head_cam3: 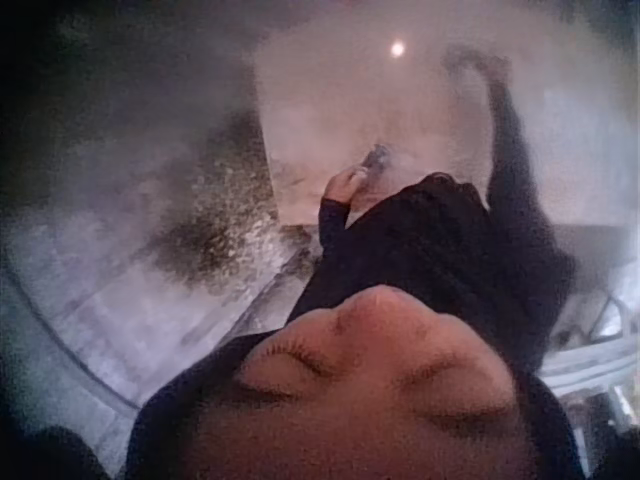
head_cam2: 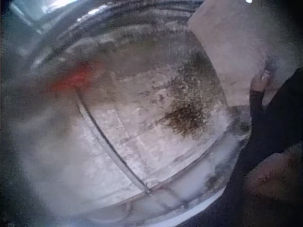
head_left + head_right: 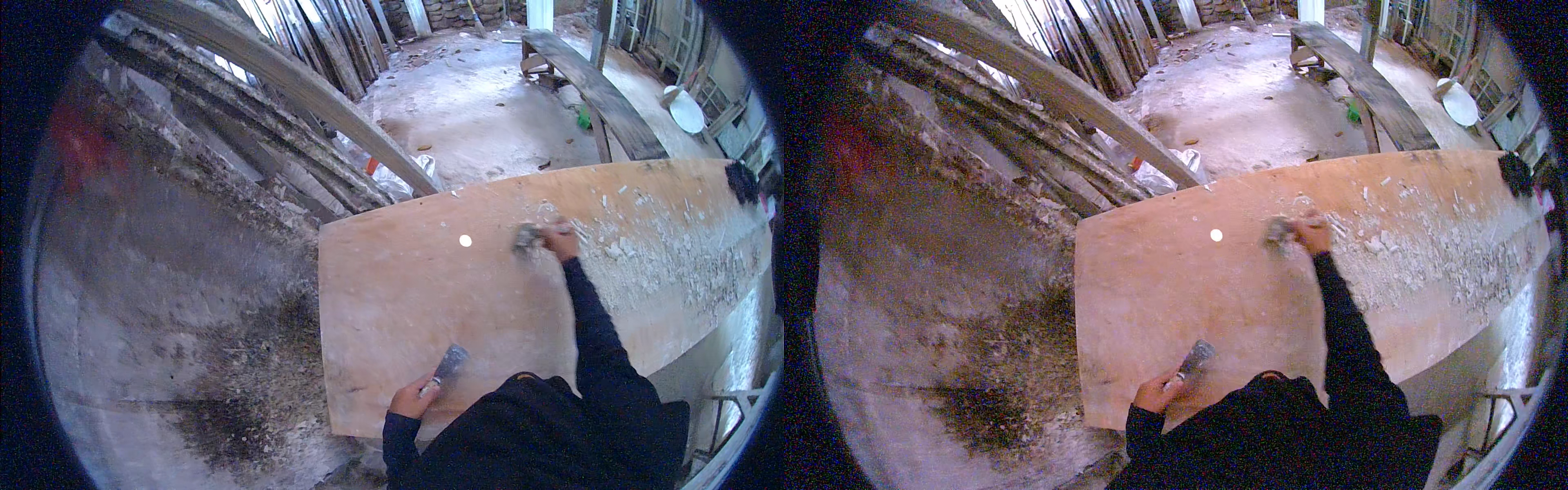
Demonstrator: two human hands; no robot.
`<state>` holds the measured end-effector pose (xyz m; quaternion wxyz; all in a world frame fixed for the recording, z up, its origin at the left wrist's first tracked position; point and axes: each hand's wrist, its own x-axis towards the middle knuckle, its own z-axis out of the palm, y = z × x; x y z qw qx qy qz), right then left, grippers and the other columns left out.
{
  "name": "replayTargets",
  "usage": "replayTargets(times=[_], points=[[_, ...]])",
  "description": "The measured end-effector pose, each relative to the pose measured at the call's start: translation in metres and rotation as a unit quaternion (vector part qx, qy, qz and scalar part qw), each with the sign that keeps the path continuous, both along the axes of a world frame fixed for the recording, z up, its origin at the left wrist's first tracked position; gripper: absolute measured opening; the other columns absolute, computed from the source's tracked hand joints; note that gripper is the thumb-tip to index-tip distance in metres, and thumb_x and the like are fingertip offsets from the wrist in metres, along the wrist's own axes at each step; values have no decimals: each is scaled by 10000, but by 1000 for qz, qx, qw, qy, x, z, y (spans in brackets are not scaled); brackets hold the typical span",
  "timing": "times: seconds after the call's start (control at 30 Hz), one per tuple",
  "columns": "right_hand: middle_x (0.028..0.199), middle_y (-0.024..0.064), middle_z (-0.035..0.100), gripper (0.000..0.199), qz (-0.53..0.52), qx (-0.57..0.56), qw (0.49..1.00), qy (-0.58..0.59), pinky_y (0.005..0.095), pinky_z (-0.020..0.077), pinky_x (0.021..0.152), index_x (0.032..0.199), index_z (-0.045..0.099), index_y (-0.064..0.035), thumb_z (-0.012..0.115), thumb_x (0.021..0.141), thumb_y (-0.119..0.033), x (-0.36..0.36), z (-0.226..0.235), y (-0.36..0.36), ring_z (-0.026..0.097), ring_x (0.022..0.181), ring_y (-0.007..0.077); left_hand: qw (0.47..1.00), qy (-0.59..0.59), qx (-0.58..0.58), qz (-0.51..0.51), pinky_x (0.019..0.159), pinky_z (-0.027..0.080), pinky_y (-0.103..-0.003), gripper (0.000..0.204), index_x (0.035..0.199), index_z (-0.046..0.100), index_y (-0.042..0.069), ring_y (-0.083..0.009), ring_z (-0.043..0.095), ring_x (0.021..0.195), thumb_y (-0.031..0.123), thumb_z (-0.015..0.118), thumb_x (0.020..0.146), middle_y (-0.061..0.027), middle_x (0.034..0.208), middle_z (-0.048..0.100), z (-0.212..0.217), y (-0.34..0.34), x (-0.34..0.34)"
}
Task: The person scrapes a white powdery residue from a large wooden board using a metal scraper held in the right hand. The person repeatedly scrapes different areas of the board, gathering the residue into a pile.
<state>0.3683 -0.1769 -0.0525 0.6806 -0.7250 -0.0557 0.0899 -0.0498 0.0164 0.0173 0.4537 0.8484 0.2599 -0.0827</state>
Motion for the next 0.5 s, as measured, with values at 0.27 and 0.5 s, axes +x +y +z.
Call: replayTargets(times=[0.27, 0.5], points=[[546, 20, 503, 144, -120, -364, 880, -282, 272, 386, 454, 718, 518, -67, 618, 701, -169, -6, 65, -91, 495, 511, 104, 997, -33, 21, 62, 785, 442, -335, 436, 1173, 499, 118, -295, 562, 951, 291, 567, 778, -173, 1032, 573, -4, 14, 22], [694, 27, 607, 179, 197, -27, 973, -115, 219, 457, 516, 740, 554, -48, 672, 728, -182, -110, 15, 129, 555, 584, 77, 998, -55, 17, 1, 803, 436, -322, 440, 1182, 494, 126, -277, 562, 962, 284, 579, 781, -168, 1051, 568, -12, 7, 42]])
